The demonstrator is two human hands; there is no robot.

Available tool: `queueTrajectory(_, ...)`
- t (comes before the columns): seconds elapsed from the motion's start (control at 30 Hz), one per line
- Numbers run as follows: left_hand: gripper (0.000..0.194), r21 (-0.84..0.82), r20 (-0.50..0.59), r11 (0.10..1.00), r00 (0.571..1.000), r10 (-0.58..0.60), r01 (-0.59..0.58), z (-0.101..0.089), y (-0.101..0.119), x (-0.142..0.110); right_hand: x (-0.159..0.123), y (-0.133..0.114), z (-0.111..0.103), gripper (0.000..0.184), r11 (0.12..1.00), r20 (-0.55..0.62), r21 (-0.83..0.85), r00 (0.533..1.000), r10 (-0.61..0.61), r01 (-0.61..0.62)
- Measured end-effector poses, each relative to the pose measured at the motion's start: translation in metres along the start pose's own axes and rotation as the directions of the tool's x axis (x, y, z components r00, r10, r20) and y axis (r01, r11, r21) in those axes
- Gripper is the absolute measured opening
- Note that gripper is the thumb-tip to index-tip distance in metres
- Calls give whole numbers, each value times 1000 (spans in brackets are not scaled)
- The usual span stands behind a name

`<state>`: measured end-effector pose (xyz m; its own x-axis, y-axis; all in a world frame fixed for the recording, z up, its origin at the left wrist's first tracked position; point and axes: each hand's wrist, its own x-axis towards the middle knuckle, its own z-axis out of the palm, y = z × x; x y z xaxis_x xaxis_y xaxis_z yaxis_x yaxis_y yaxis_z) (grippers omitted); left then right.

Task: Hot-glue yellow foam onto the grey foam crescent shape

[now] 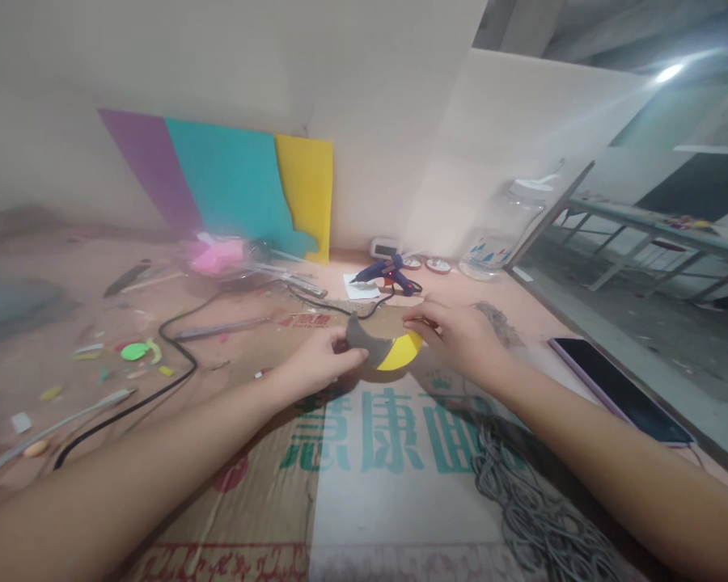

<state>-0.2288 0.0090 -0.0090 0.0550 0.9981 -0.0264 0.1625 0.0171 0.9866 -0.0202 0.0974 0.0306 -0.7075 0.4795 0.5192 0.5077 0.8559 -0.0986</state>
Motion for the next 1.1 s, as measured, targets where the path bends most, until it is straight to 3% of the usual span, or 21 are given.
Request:
queueTrajectory(0.1,12,-9,36,1000,999,16,-16,0,2,-1,4,6,-3,12,987,77,151,996,51,-63)
queueTrajectory(0.27,11,21,116,998,991,62,-65,-3,4,-2,7,5,-7,14,887,237,409,963,127,-217)
queueTrajectory(0.43,14,0,213,997,974,72,-74,-6,4,-2,8,0,-4,15,831,295,472,941,166,-294)
queueTrajectory(0.53,14,21,169,997,983,67,-72,-4,5,-3,9,2,-5,17,828,279,473,943,182,-300)
queueTrajectory(0.67,13,50,52,999,999,4,-6,-2,8,-3,9,0,-15,26,871,105,431,972,209,-234)
queueTrajectory(0.73,11,67,18,998,1000,-25,23,-2,8,-2,7,-7,-18,24,900,73,393,982,172,-187)
queueTrajectory(0.9,12,62,31,998,999,23,-24,-4,2,0,-3,-23,-6,23,929,158,350,985,70,-122)
queueTrajectory(1.0,13,58,49,998,998,36,-39,-4,-2,1,-4,-22,3,20,897,255,378,957,137,-229)
queueTrajectory(1.1,26,-67,-17,991,994,111,-112,-3,-3,2,-3,-17,8,21,793,359,471,905,228,-386)
